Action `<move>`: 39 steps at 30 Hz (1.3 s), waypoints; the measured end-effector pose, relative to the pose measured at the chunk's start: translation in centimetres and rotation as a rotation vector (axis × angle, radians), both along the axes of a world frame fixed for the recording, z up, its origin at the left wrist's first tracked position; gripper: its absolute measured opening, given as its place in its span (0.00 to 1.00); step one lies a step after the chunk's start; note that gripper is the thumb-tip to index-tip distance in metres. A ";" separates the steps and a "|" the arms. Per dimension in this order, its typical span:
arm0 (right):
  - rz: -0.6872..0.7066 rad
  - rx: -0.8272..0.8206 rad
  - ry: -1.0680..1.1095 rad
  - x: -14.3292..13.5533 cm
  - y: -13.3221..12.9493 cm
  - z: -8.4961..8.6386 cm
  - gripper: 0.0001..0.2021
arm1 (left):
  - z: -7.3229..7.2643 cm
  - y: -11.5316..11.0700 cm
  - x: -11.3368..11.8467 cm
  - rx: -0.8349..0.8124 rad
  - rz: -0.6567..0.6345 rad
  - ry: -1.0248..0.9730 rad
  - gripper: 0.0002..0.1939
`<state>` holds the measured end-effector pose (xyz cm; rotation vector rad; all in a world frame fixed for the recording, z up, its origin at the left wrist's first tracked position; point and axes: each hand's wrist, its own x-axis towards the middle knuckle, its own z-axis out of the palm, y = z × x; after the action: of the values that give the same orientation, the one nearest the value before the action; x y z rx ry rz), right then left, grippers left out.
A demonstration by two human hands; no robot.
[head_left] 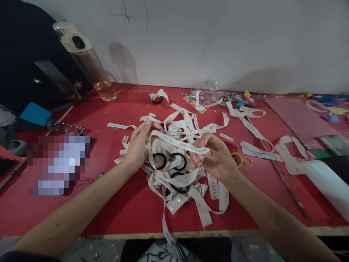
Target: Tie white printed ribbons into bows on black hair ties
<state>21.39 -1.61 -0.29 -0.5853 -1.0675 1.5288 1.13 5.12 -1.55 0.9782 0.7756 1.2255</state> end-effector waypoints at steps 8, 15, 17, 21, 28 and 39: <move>-0.126 -0.087 0.064 0.2 0.0 -0.5 0.05 | 0.7 -2.1 -0.3 0.473 0.199 0.423 0.07; -0.165 0.031 0.006 0.0 0.1 -0.4 0.07 | 1.5 -3.4 -0.7 0.701 -0.251 0.474 0.14; -0.153 0.108 -0.047 -0.1 -0.3 -0.4 0.11 | 1.5 -3.3 -0.7 0.696 -0.329 0.489 0.15; -0.131 0.235 -0.352 -0.3 -1.5 -0.3 0.18 | 1.0 -3.3 -0.3 0.683 -0.373 0.401 0.09; -0.117 0.479 -0.562 -0.6 -1.9 -0.1 0.22 | 0.9 -3.5 0.2 0.309 -0.517 0.240 0.09; -0.278 0.654 -0.767 -0.4 -1.7 -0.5 0.28 | 1.2 -3.6 0.5 -0.219 -0.707 -0.126 0.19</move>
<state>20.94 -3.36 -0.78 -0.8235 -1.8681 0.6218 1.63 1.53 -0.34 0.8738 0.3929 0.5667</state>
